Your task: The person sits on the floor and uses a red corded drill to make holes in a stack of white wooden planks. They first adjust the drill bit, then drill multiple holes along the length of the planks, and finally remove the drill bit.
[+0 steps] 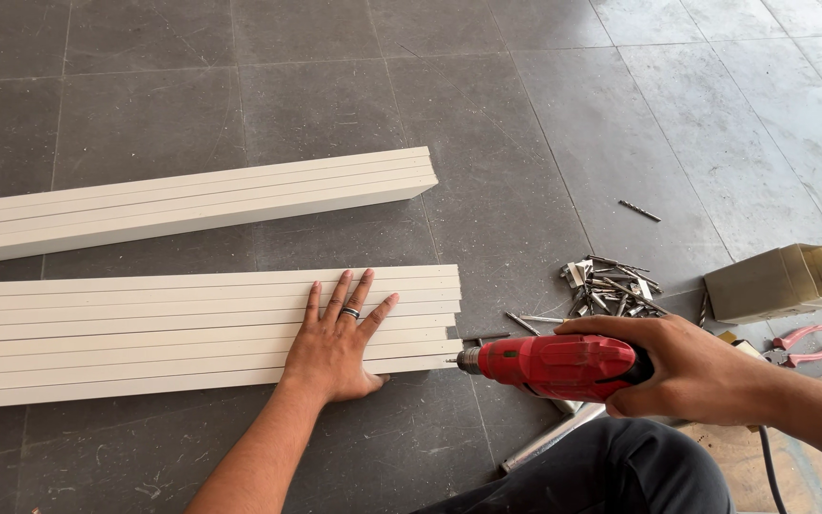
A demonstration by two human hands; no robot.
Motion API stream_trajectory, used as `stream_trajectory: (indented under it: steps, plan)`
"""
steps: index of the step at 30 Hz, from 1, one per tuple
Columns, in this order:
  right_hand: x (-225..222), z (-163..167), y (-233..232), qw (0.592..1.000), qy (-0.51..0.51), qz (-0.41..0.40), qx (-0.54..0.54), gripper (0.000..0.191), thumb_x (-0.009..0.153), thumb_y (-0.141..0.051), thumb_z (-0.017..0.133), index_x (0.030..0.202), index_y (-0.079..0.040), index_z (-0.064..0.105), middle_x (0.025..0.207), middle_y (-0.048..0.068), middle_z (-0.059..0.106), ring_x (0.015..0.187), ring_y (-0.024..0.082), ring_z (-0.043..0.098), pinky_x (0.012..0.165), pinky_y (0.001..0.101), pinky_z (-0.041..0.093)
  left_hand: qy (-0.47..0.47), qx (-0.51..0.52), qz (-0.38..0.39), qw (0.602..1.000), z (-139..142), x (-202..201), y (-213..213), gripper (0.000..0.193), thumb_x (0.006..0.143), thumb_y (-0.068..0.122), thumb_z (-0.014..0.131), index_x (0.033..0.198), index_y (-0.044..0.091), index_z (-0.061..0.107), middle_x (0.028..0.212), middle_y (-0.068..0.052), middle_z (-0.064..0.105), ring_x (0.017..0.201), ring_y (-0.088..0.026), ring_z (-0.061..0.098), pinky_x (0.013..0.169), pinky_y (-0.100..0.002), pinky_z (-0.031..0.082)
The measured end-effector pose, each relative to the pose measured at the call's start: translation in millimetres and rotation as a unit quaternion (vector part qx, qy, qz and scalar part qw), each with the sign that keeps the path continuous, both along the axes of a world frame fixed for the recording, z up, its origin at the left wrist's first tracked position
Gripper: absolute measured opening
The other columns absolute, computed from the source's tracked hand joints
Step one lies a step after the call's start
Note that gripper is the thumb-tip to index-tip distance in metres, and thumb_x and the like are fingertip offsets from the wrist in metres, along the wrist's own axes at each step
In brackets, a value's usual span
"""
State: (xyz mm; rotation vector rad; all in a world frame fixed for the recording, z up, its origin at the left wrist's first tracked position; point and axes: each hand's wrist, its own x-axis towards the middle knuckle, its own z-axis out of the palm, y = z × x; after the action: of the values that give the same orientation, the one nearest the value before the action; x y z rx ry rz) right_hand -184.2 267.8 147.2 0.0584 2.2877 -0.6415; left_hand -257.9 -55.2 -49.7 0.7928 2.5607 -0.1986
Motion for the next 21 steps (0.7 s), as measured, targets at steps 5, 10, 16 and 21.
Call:
stream_trajectory:
  steps: [5,10,16,21]
  plan:
    - [-0.8,-2.2,-3.1,0.996,-0.054,-0.025,0.064,0.099,0.061,-0.022,0.082,0.153,-0.026,0.046,0.110,0.009,0.079,0.098,0.022,0.077,0.105,0.0364,0.058,0.005,-0.023,-0.004,1.000,4.2,2.2,2.0,0.119,0.078,0.081,0.061,0.161,0.039,-0.013,0.171,-0.009,-0.019,0.156,-0.033,-0.018,0.121,-0.067,-0.010]
    - [3.6,-8.5,6.1,0.997,-0.049,-0.051,0.029,0.101,0.059,-0.020,0.082,0.153,-0.024,0.047,0.113,0.010,0.076,0.101,0.023,0.075,0.102,0.0380,0.058,0.008,-0.016,0.003,1.000,4.5,5.0,1.7,0.119,0.079,0.081,0.060,0.161,0.037,-0.013,0.171,-0.010,-0.018,0.156,-0.034,-0.016,0.120,-0.070,-0.008]
    - [8.8,-12.8,3.4,0.985,-0.051,-0.165,-0.025,0.081,0.067,-0.020,0.081,0.145,-0.018,0.057,0.110,0.014,0.078,0.094,0.026,0.074,0.090,0.0438,0.060,0.003,-0.010,0.012,1.000,6.1,3.5,1.3,0.119,0.077,0.081,0.062,0.161,0.041,-0.012,0.172,-0.006,-0.015,0.157,-0.031,-0.014,0.122,-0.067,-0.008]
    - [-12.9,13.3,-39.1,0.978,-0.087,-0.188,-0.019,0.073,0.072,-0.028,0.081,0.140,-0.017,0.058,0.096,0.015,0.081,0.071,0.025,0.076,0.070,0.0445,0.063,0.002,-0.013,0.009,1.000,9.5,3.2,2.1,0.117,0.079,0.081,0.061,0.161,0.040,-0.012,0.172,-0.007,-0.016,0.157,-0.032,-0.015,0.121,-0.067,-0.008]
